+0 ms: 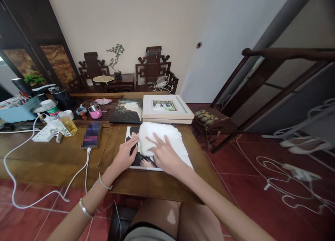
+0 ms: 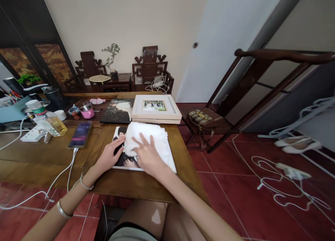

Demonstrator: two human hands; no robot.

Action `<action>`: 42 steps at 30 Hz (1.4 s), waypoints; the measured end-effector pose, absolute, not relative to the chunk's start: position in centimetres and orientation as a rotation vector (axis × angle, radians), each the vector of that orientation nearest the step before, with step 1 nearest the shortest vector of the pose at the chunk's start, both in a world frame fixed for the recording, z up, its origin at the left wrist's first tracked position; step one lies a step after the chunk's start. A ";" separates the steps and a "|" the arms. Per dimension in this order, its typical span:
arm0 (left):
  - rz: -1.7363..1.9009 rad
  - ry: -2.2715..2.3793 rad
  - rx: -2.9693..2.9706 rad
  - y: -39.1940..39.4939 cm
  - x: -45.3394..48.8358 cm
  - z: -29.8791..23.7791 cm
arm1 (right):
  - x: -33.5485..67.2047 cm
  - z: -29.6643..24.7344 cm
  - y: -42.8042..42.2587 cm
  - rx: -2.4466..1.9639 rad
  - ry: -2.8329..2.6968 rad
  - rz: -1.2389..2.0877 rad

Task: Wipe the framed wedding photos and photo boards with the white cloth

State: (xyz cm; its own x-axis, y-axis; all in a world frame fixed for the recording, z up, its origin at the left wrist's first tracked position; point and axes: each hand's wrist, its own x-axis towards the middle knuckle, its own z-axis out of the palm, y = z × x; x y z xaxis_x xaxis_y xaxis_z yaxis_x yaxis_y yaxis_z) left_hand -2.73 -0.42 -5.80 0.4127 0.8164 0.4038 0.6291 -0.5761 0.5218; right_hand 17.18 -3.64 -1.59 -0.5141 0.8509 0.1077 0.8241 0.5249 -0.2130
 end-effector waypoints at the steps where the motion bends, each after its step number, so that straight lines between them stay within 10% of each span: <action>1: 0.921 1.246 2.387 -0.4 -2.7 -5.8 | 17.0 -1.7 -5.0 -1.376 -2.584 0.214; 42: 0.902 1.231 2.392 -0.6 -2.7 -5.6 | 24.0 -1.8 -9.2 -1.320 -2.556 0.329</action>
